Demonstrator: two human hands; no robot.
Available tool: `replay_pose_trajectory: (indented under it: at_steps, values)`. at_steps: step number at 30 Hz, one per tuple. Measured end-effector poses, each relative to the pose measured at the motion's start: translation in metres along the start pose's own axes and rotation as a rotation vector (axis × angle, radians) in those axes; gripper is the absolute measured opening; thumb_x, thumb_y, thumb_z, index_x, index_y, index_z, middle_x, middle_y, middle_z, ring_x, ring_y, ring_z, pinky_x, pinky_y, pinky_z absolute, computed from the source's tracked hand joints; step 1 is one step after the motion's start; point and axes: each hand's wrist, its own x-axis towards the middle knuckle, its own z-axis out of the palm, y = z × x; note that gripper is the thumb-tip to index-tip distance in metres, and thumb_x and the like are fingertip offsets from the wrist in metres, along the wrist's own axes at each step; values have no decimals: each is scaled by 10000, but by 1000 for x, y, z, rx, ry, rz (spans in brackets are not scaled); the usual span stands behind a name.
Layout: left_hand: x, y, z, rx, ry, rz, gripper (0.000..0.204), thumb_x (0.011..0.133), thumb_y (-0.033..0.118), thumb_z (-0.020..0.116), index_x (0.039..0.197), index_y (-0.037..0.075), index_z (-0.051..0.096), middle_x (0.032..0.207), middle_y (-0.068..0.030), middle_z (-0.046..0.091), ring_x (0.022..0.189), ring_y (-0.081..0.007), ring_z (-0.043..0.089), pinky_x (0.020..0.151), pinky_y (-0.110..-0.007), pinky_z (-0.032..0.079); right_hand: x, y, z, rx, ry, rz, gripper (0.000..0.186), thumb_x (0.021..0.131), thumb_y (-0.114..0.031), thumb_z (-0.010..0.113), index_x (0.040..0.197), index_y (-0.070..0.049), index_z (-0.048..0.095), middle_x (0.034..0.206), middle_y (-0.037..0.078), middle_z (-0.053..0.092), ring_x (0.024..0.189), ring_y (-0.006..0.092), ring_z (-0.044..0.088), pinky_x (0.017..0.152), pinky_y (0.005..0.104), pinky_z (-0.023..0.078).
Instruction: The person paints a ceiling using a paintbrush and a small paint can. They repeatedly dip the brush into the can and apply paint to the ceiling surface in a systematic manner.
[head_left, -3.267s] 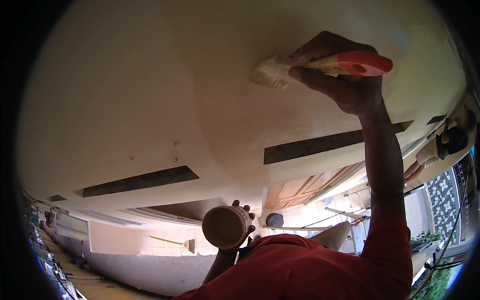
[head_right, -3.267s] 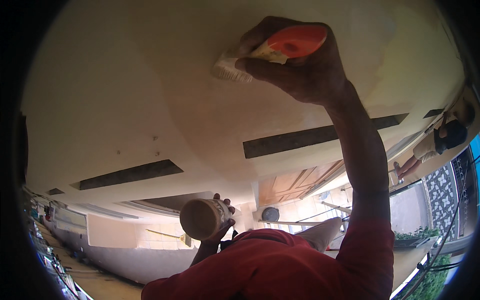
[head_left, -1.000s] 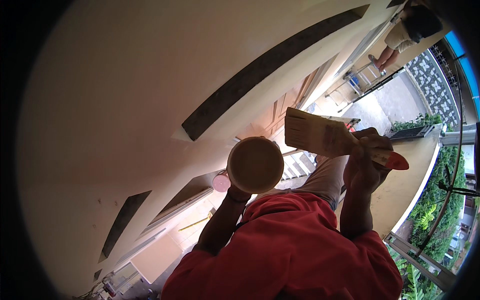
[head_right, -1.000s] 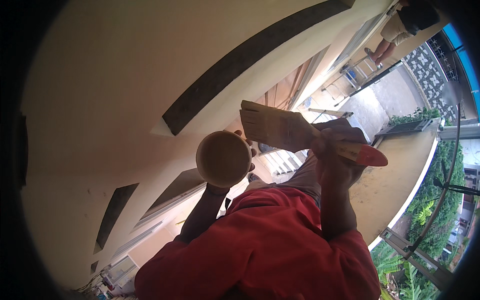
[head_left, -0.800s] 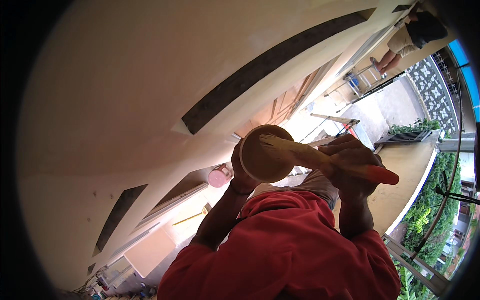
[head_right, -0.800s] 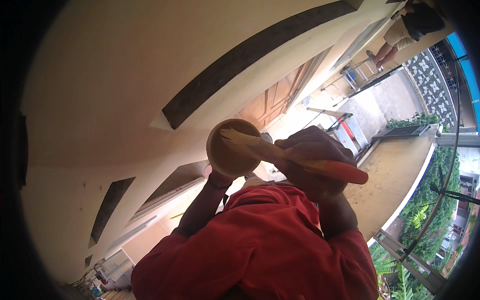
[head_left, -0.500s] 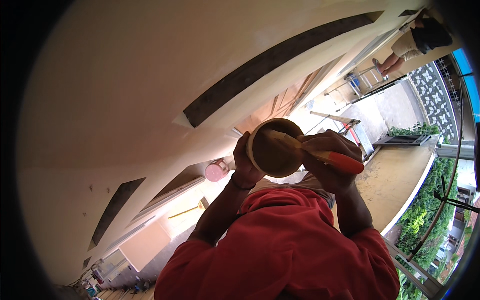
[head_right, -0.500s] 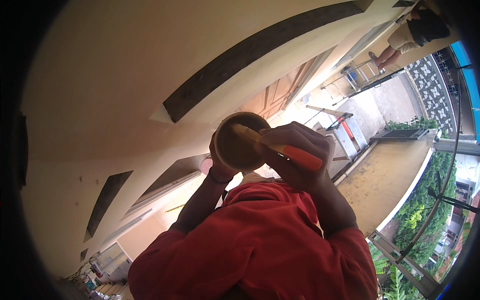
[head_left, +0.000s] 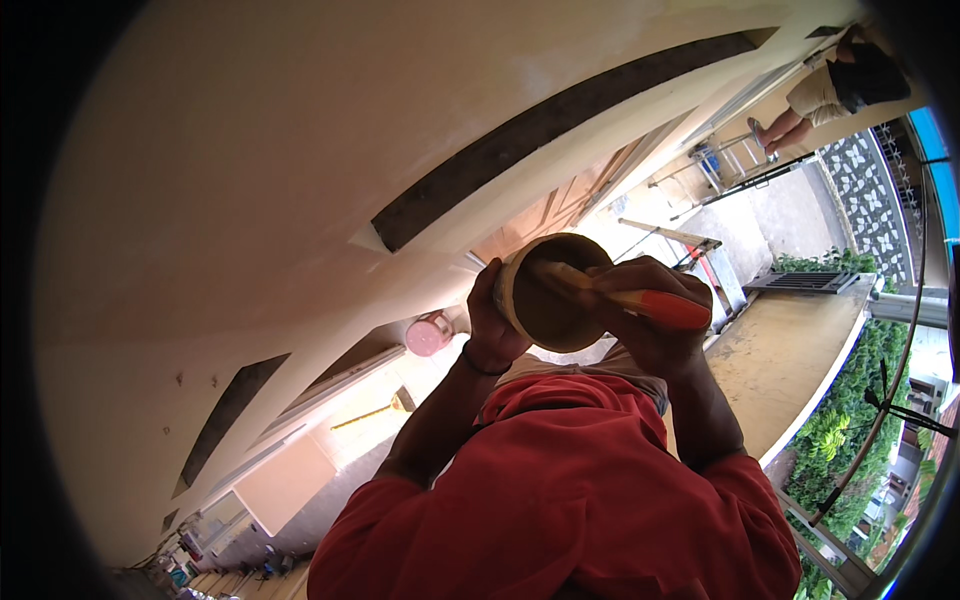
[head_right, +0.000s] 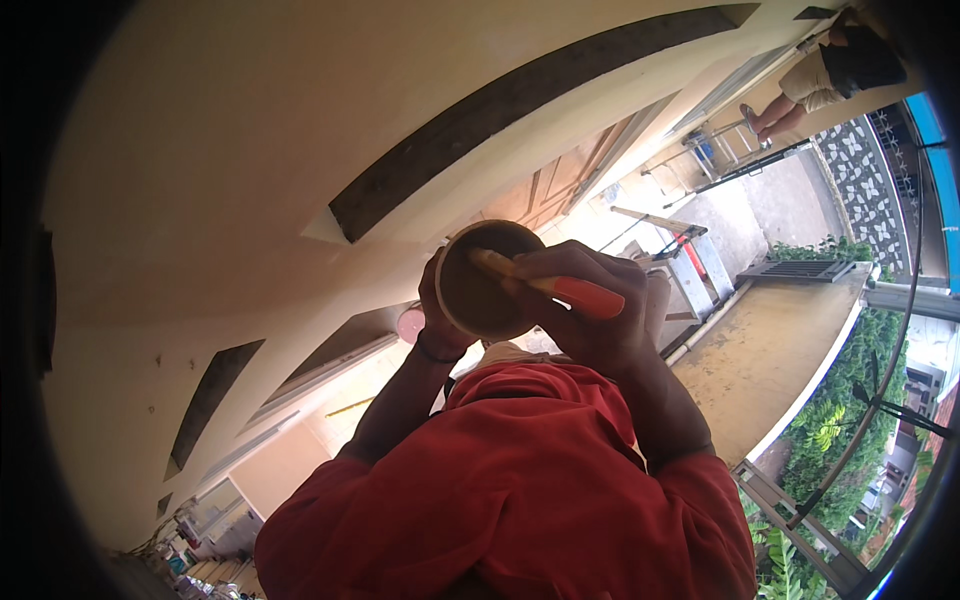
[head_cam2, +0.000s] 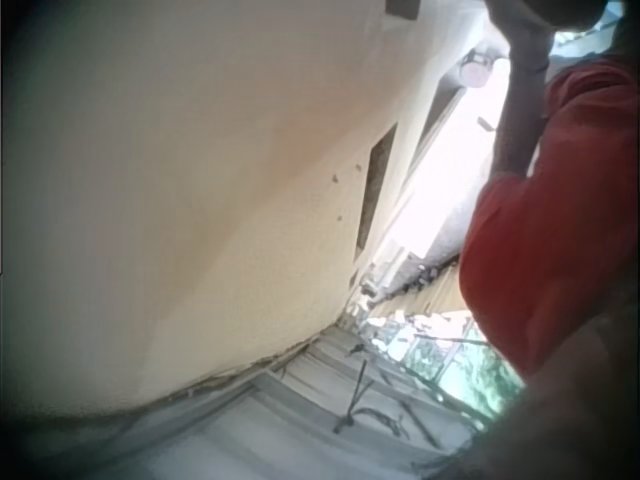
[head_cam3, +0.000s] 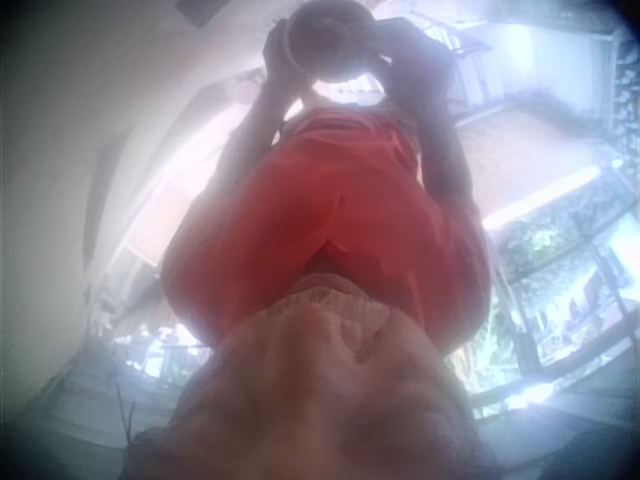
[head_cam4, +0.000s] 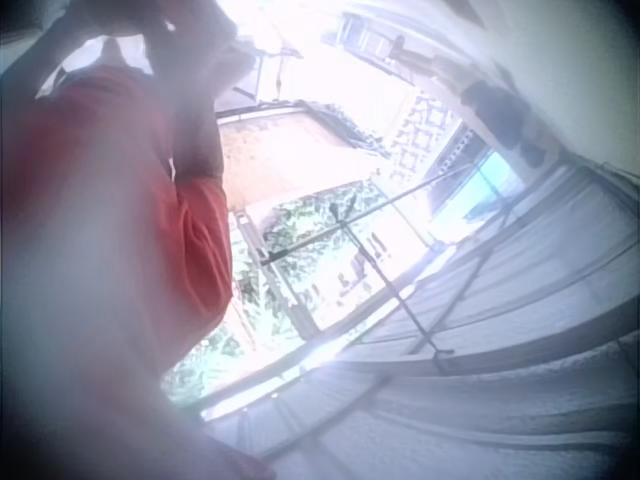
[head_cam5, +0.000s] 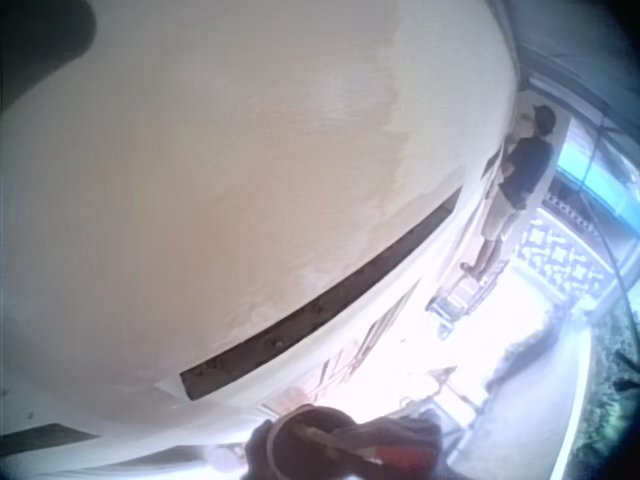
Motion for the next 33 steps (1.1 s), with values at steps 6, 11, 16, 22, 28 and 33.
replay_pose_trajectory:
  at_steps: [6,11,16,22,28,33]
  values:
    - [1,1,-6,-4,-50,22,712,1148,552,436,1599,9,529,1581,-216,614,1475,-379,584,1261,-583,451,-7,-3,-11,361,336,248,265,850,70,880,1071,25,741,948,155,786,732,195,763,652,317,617]
    - [2,2,-14,21,-22,19,703,1154,542,419,1606,13,525,1590,-214,606,1487,-387,571,1266,-598,437,-3,-1,-19,500,443,434,179,886,63,835,1025,52,723,913,166,774,605,174,679,530,290,540]
    - [0,2,-23,39,36,12,694,1157,534,416,1605,17,528,1585,-213,611,1487,-389,570,1265,-601,435,-13,6,-23,628,449,498,132,877,61,844,974,60,755,873,150,781,600,185,697,523,297,558]
    - [3,-1,-14,22,9,-27,687,1155,531,425,1592,13,540,1564,-217,628,1480,-377,579,1258,-598,445,-27,19,-17,361,350,164,218,885,17,872,1064,42,751,908,133,788,706,204,761,621,317,625]
    - [6,-4,-19,-63,-57,-65,681,1150,513,462,1589,-3,529,1555,-221,632,1462,-363,599,1256,-553,467,-1,-1,-11,-47,-55,-109,301,844,-41,935,1088,-29,760,925,125,802,776,231,800,674,328,619]
    - [7,-8,-14,-102,-69,-69,690,1149,521,462,1594,-3,524,1557,-222,631,1461,-357,601,1261,-541,463,5,1,-5,-68,-117,-79,286,851,-53,934,1080,-29,763,913,129,800,744,227,792,653,329,607]
